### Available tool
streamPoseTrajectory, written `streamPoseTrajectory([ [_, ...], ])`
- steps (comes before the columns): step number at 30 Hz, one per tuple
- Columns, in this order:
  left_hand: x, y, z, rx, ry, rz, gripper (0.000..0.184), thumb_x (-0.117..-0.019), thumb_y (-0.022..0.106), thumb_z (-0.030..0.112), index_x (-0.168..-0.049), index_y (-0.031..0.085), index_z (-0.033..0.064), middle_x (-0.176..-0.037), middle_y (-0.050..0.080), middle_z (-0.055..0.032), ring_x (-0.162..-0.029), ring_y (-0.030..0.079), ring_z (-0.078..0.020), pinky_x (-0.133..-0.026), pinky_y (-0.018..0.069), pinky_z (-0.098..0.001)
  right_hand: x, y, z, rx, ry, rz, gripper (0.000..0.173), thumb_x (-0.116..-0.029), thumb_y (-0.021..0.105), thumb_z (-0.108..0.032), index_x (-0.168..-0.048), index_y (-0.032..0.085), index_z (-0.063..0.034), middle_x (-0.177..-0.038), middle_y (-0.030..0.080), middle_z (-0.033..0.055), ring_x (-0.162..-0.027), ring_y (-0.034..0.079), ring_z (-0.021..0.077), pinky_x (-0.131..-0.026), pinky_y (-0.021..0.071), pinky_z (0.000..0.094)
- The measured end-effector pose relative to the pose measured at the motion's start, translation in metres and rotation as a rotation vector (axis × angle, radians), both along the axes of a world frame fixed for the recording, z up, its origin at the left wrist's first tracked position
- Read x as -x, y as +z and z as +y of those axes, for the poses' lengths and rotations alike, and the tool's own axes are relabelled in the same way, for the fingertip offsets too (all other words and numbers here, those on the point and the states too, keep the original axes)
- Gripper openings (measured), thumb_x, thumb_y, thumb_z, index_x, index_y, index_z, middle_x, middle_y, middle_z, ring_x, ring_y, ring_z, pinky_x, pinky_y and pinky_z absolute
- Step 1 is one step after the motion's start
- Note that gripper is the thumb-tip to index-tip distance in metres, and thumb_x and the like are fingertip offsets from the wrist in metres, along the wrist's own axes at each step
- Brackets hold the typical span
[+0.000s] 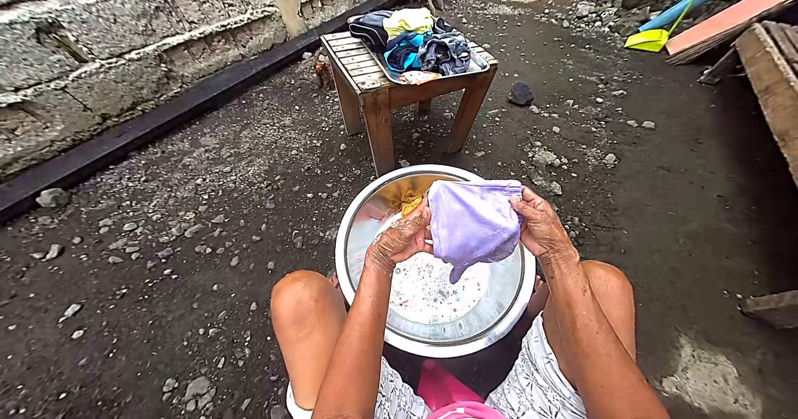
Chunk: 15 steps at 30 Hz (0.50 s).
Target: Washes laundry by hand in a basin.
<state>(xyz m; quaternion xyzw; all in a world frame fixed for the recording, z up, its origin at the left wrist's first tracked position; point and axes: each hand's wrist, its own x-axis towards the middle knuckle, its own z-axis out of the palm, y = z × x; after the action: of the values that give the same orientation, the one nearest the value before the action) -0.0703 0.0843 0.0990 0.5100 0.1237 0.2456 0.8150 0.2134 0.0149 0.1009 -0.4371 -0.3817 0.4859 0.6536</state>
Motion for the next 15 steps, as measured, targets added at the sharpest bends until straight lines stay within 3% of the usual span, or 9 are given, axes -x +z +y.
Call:
streamPoseTrajectory([
  [3,0.000,-0.002,-0.001,0.006,-0.007,0.029,0.088,-0.0928,0.071,0.040,-0.159,0.014,0.0282,-0.127,0.067,-0.0035,-0.104,0.070,-0.0195,-0.086,0.0608,-0.0384,0.001,0.001,0.003,0.064,-0.100,-0.101,0.022,-0.1076,0.046,-0.008,-0.119,0.064,-0.0067,-0.095,0.072,0.0026,-0.085,0.070,0.0096,-0.081,0.0600,0.0293],
  [5,-0.002,0.001,-0.003,0.022,0.009,0.073,0.084,-0.0949,0.064,0.017,-0.159,0.011,0.0257,-0.126,0.066,-0.0044,-0.102,0.070,-0.0189,-0.085,0.0609,-0.0373,0.002,0.002,0.003,0.102,-0.124,-0.110,0.022,-0.1081,0.046,-0.010,-0.120,0.064,-0.0071,-0.096,0.071,0.0031,-0.085,0.070,0.0097,-0.080,0.0599,0.0299],
  [7,-0.004,0.003,-0.003,0.045,0.039,0.110,0.074,-0.1001,0.051,0.006,-0.160,0.011,0.0257,-0.122,0.067,-0.0062,-0.099,0.071,-0.0192,-0.084,0.0609,-0.0375,0.004,0.003,0.003,0.113,-0.132,-0.080,0.022,-0.1084,0.046,-0.012,-0.121,0.064,-0.0081,-0.097,0.071,0.0028,-0.086,0.069,0.0100,-0.080,0.0595,0.0307],
  [12,0.000,0.008,0.000,0.076,0.111,0.121,0.048,-0.1073,0.039,0.010,-0.154,0.031,0.0205,-0.113,0.069,-0.0082,-0.092,0.073,-0.0211,-0.081,0.0622,-0.0388,0.000,0.007,0.005,0.162,-0.189,0.004,0.019,-0.1073,0.048,-0.010,-0.113,0.066,-0.0058,-0.088,0.070,0.0024,-0.077,0.068,0.0095,-0.073,0.0590,0.0283],
  [15,0.003,0.010,0.003,0.083,0.155,0.158,0.041,-0.1090,0.036,0.012,-0.149,0.039,0.0178,-0.108,0.071,-0.0077,-0.087,0.073,-0.0192,-0.078,0.0623,-0.0363,-0.005,0.007,0.007,0.248,-0.219,-0.171,0.017,-0.1060,0.054,-0.012,-0.108,0.068,-0.0037,-0.085,0.070,0.0041,-0.074,0.068,0.0101,-0.070,0.0584,0.0289],
])
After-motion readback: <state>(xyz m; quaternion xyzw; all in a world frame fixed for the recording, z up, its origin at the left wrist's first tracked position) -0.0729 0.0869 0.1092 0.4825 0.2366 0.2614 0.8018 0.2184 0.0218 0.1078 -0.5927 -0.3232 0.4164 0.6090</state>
